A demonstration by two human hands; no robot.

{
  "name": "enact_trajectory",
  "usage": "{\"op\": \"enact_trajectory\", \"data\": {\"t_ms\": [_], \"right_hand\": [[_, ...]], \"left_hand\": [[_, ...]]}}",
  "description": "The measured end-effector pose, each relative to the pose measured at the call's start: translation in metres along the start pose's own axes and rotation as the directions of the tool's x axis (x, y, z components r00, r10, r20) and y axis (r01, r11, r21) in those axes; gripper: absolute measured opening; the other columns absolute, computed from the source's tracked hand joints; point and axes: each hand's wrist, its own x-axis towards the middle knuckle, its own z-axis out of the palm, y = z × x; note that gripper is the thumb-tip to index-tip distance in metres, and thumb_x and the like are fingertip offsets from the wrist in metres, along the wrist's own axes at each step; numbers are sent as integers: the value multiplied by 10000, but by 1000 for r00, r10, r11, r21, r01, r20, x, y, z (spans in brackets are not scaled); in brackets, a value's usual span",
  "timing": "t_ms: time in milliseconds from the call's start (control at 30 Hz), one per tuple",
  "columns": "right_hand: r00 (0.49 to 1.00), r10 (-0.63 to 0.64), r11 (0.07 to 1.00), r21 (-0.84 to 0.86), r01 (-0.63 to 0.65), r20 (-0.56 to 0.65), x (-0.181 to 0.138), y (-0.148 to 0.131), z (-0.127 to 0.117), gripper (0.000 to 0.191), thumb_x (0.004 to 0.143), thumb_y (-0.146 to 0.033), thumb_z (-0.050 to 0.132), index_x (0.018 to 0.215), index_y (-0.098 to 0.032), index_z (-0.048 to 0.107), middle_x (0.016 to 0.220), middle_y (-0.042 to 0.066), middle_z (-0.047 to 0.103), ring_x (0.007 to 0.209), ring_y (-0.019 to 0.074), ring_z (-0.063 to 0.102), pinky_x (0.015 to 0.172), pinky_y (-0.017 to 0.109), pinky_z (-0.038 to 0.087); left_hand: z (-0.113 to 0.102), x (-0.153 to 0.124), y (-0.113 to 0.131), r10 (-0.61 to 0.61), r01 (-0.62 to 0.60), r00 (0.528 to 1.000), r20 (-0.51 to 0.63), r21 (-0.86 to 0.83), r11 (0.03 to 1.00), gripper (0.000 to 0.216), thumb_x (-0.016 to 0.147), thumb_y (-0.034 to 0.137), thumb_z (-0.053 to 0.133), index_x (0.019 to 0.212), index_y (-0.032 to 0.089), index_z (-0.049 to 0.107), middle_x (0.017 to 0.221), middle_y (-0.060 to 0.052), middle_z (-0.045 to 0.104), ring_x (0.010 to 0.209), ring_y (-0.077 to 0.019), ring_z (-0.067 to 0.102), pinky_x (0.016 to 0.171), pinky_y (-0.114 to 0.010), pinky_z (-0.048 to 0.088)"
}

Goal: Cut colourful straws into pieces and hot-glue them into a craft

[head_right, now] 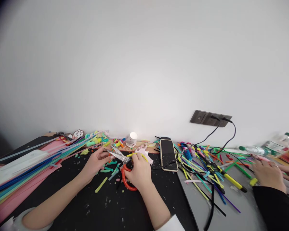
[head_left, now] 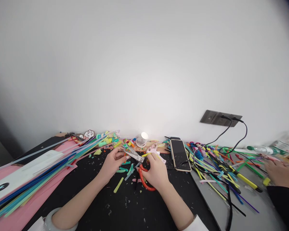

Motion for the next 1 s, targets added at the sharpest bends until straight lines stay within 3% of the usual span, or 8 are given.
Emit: {"op": "enact_trajectory", "data": {"t_ms": [367,1000], "right_hand": [[1000,14,999,-43,-14,6,0,1,-1,281,732,-418,740,756,-207,556,823,9,612,717,161,558,581,258,293],[996,38,995,-94,-30,80,1,3,0,164,745,-283,695,683,-198,569,762,6,623,651,140,555,549,270,252]], "left_hand": [[1,3,-4,37,-37,999,28,8,999,307,654,440,723,764,211,550,865,-94,759,795,-254,697,521,-263,470],[0,4,-7,20,-17,999,-45,78,997,273,619,380,748,707,210,554,647,-38,704,612,-213,657,401,-239,415]]}}
